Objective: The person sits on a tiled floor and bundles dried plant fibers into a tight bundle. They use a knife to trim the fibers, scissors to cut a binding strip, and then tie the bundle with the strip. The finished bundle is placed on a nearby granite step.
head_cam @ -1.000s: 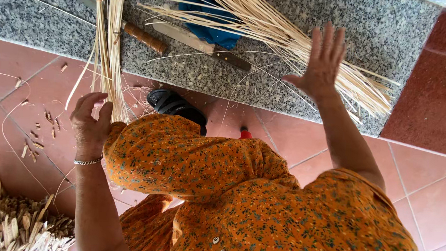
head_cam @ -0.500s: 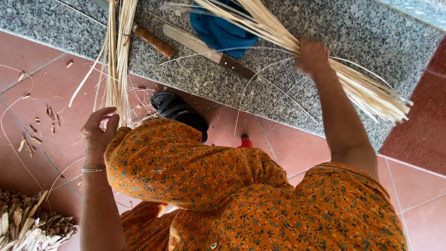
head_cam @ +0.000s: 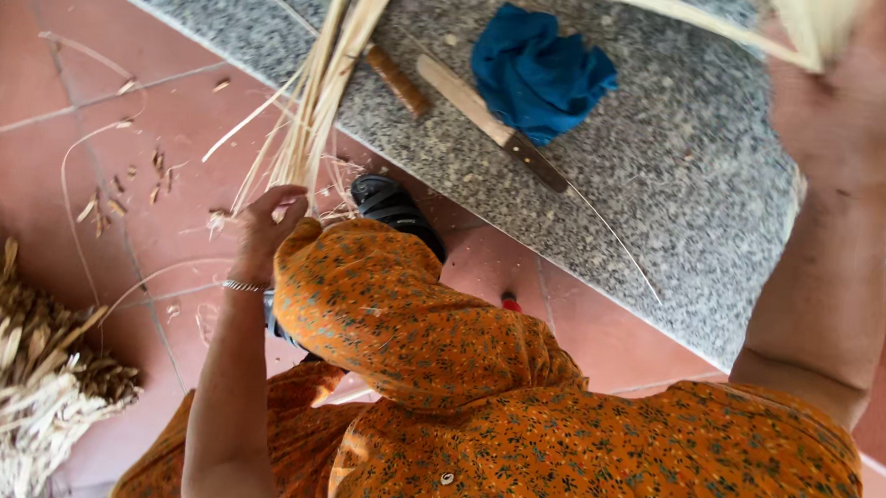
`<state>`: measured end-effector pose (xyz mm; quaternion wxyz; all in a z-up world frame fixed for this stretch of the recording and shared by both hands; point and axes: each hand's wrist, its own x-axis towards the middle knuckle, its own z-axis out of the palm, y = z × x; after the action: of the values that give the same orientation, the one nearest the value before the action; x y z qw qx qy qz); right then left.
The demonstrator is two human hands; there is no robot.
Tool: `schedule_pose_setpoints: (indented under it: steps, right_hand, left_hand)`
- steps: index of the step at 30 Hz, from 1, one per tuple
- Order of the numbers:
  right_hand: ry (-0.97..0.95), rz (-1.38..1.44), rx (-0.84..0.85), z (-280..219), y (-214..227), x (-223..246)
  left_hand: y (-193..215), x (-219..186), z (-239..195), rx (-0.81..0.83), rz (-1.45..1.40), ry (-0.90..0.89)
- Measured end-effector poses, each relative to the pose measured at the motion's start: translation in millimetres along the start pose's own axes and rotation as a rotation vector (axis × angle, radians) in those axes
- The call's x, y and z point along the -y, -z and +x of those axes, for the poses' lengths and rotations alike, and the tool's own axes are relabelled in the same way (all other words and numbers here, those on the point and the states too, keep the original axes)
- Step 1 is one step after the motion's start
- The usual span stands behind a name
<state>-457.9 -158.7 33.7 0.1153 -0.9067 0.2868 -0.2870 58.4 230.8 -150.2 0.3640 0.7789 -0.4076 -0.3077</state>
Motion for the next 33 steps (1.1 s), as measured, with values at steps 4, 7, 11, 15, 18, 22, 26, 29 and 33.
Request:
schedule_pose_setpoints:
  steps: [4,7,11,15,18,22,26,29,33]
  right_hand:
    - [-0.028,-0.228,-0.034,-7,-39,-20]
    - [-0.085,-0.430,0.053,-26,-95,-50]
    - [-0.415,-0.414,0.446,-88,-174,-77]
    - [-0.618,-0.252,0.428,-145,-190,-110]
    - [-0.604,-0.294,0.388,-157,-191,-126]
    - [-0.562,-0.303,0.440,-146,-180,-107]
    - [-0.569,-0.418,0.496,-114,-157,-50]
    - [-0.427,-0.525,0.378,-90,-147,-2]
    - [-0.179,-0.267,0.117,-52,-172,48]
  left_hand:
    - [-12,20,0,-0.012,-0.041,-0.032]
    - [-25,27,4,-0.047,-0.101,0.021]
    - [-35,22,11,-0.098,-0.045,0.025]
    - [-35,-4,46,-0.137,0.442,0.024]
    - [-36,-27,90,-0.122,0.533,0.081]
    - [-50,-48,157,-0.078,0.637,0.118]
    - [-67,-48,190,0.002,0.688,0.186]
    - [-81,-34,204,-0.016,0.717,0.191]
    - [-101,-3,221,0.015,0.696,0.207]
